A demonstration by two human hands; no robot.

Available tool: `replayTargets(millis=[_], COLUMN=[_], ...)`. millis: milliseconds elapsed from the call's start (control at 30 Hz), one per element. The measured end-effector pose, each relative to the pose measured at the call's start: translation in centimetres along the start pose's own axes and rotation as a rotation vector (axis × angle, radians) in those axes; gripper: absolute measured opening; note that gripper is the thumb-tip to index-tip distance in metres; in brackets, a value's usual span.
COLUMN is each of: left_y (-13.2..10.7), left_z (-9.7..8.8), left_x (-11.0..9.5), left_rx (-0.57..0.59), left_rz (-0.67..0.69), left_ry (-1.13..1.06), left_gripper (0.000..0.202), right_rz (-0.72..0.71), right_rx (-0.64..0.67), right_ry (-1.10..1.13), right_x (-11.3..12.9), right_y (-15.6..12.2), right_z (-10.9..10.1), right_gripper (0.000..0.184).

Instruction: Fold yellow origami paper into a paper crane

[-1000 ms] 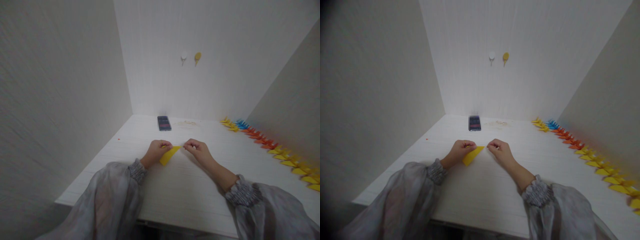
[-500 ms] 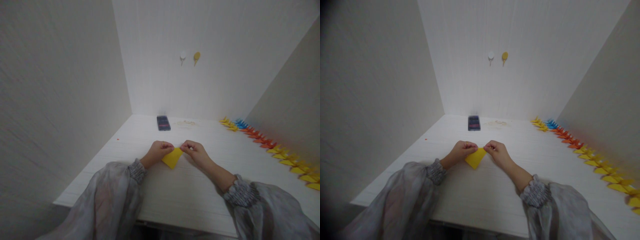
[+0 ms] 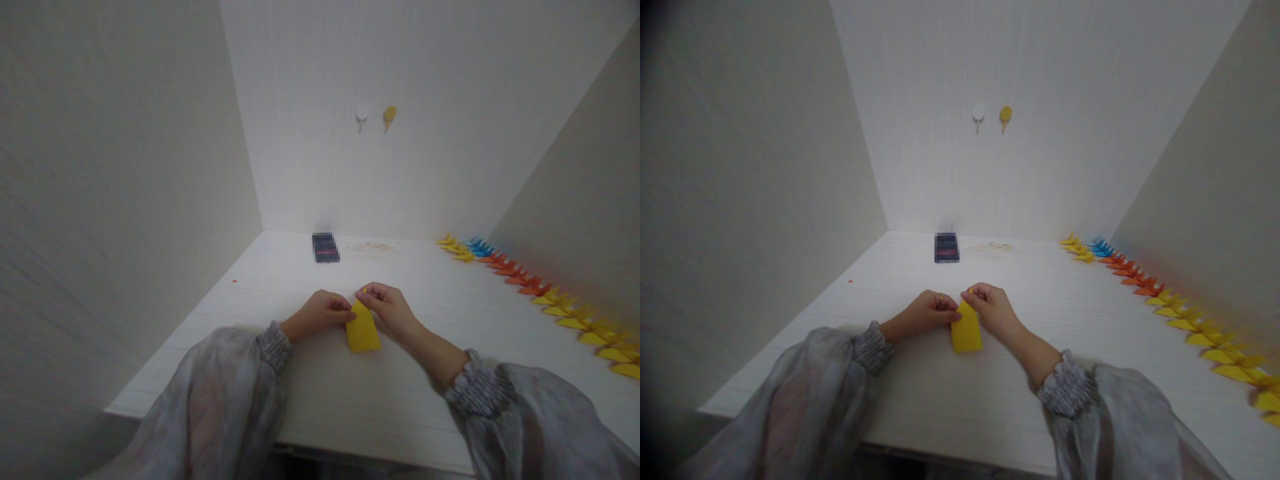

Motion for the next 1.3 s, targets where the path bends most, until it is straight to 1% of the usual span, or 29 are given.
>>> replayTargets(millis=[67, 167, 200, 233, 267, 333, 400, 467, 533, 600, 633, 667, 733, 767, 800, 867, 933, 1000, 1033, 1133, 1200, 1300], left_y=[0.2, 0.7, 0.9, 1.0, 1.0, 0.9, 0.7, 0.5, 0.2, 0.1, 0.1, 0.1, 0.3, 0.3, 0.3, 0.4, 0.4, 0.4, 0.3, 0.3, 0.4, 0.4], left_z=[-0.4, -2.2, -2.7, -3.1, -3.3, -3.6, -3.5, -2.6, -2.1, -1.7, -1.6, -1.7, -2.3, -2.6, -2.9, -3.1, -2.9, -2.5, -2.3, -2.5, -2.6, -2.3], left_x=[-0.3, -0.9, -0.9, -1.0, -1.2, -1.5, -1.6, -1.4, -1.9, -1.8, -1.6, -1.5, -1.3, -1.3, -1.3, -1.2, -1.1, -1.0, -1.0, -0.7, -0.6, -0.6], left_rx=[-0.030, -0.175, -0.225, -0.251, -0.276, -0.305, -0.293, -0.211, -0.166, -0.141, -0.142, -0.152, -0.199, -0.225, -0.247, -0.259, -0.236, -0.198, -0.188, -0.213, -0.223, -0.193], left_rz=[0.038, 0.131, 0.153, 0.174, 0.193, 0.218, 0.197, 0.128, 0.125, 0.094, 0.076, 0.062, 0.066, 0.076, 0.082, 0.082, 0.074, 0.069, 0.067, 0.057, 0.055, 0.055], left_ry=[0.018, 0.029, 0.038, 0.054, 0.068, 0.052, -0.053, -0.231, -0.387, -0.446, -0.451, -0.447, -0.431, -0.421, -0.409, -0.387, -0.368, -0.349, -0.340, -0.308, -0.297, -0.311], left_gripper=[0.017, 0.016, 0.015, 0.015, 0.015, 0.015, 0.020, 0.025, 0.027, 0.024, 0.024, 0.029, 0.042, 0.046, 0.049, 0.054, 0.056, 0.057, 0.058, 0.056, 0.053, 0.048], right_rz=[0.001, -0.008, -0.025, -0.055, -0.111, -0.262, -0.437, -0.619, -0.795, -0.913, -0.949, -0.966, -0.933, -0.878, -0.795, -0.561, -0.306, -0.107, -0.041, 0.059, 0.073, 0.056], right_rx=[-0.006, 0.040, 0.064, 0.088, 0.094, 0.065, 0.024, 0.002, -0.008, -0.016, -0.017, -0.019, -0.035, -0.042, -0.051, -0.077, -0.079, -0.025, 0.010, 0.065, 0.055, 0.014], right_ry=[0.006, -0.005, -0.049, -0.114, -0.194, -0.337, -0.446, -0.535, -0.624, -0.697, -0.714, -0.710, -0.634, -0.563, -0.473, -0.272, -0.094, 0.012, 0.035, 0.045, 0.025, -0.023], right_x=[0.1, 0.1, 0.1, 0.3, 0.6, 1.8, 3.3, 4.6, 5.6, 6.1, 6.2, 6.4, 6.7, 6.8, 6.6, 5.3, 3.1, 1.0, 0.3, -0.8, -0.9, -0.7], right_y=[-0.1, -0.3, -0.4, -0.5, -0.6, -0.7, -1.1, -1.8, -2.7, -3.4, -3.6, -3.8, -3.6, -3.3, -2.8, -1.4, -0.4, 0.0, 0.0, -0.3, -0.3, -0.2], right_z=[0.1, 0.7, 1.0, 1.2, 1.3, 1.0, 0.6, 0.3, 0.3, 0.4, 0.5, 0.5, 0.1, -0.1, -0.5, -1.2, -1.2, -0.4, 0.2, 1.0, 0.8, 0.1], right_gripper=[0.023, 0.022, 0.021, 0.020, 0.018, 0.016, 0.017, 0.016, 0.016, 0.018, 0.019, 0.020, 0.025, 0.028, 0.031, 0.032, 0.030, 0.032, 0.032, 0.021, 0.016, 0.015])
Point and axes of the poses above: each hand's wrist, its own y-axis towards the middle knuckle, its own z-axis out of the palm, x = y × z, the point moved 10 cm from there along y, towards the middle knuckle, and after that the axes turned 9 degrees about -x, right-handed, at the moved point
